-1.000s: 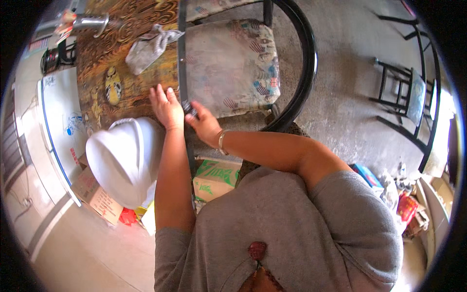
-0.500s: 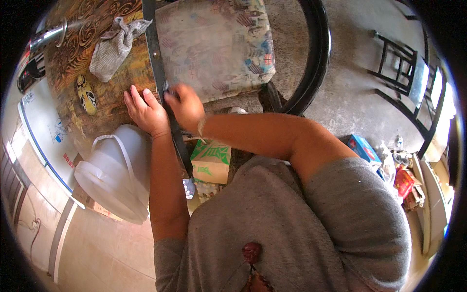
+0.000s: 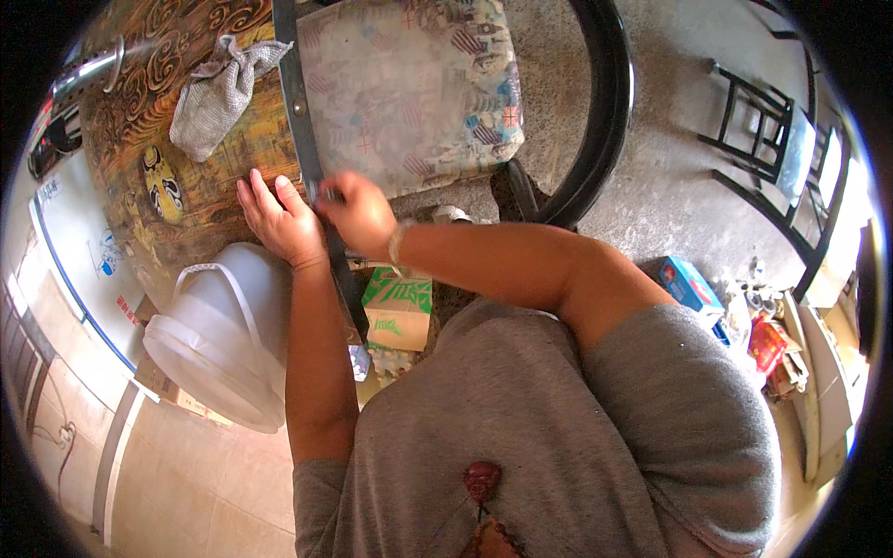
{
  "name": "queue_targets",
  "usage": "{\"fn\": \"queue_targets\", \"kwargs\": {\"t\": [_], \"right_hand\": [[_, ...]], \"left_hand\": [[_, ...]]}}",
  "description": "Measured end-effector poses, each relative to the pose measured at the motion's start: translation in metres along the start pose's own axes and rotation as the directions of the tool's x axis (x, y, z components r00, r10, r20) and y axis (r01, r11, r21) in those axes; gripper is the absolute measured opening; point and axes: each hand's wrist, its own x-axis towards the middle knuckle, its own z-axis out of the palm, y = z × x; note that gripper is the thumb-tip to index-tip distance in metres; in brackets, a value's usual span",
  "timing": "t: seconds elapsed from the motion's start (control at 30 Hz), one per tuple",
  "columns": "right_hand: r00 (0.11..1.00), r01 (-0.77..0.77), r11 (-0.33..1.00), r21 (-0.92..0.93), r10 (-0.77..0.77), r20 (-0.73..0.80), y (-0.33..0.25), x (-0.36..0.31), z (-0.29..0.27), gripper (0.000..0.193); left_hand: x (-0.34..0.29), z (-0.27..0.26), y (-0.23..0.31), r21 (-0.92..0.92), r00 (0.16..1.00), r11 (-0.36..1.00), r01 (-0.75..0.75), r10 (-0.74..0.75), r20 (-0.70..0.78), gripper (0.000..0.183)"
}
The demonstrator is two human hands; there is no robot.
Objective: The person wipes the black edge and top surface of a wooden table using a grey cloth and a small abrasive pad, moving a chair aside to reach the edge near a white bucket.
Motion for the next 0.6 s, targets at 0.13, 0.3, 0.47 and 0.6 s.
{"fn": "queue_targets", "kwargs": {"t": [0.13, 0.3, 0.47, 0.6], "right_hand": [[0.985, 0.038, 0.996, 0.078, -0.024, -0.17, -0.022, 0.071, -0.001, 0.023], [0.966, -0.046, 0.998, -0.04, 0.055, 0.252, 0.002, -0.018, -0.009, 0.02], [0.985, -0.021, 0.996, 0.09, 0.036, -0.169, -0.018, 0.047, -0.001, 0.021], [0.988, 0.144, 0.988, -0.052, -0.141, 0.062, 0.002, 0.001, -0.006, 0.021]], "left_hand": [[0.007, -0.001, 0.008, -0.029, 1.0, 1.0, -0.004, 0.004, 0.0, 0.044], [0.002, -0.005, 0.001, -0.069, 0.999, 0.997, 0.027, -0.026, 0.019, 0.044], [0.003, -0.009, 0.007, -0.298, 0.999, 0.953, 0.052, -0.047, 0.024, 0.041], [0.0, -0.009, 0.002, -0.39, 0.999, 0.92, -0.035, 0.016, -0.052, 0.039]]}}
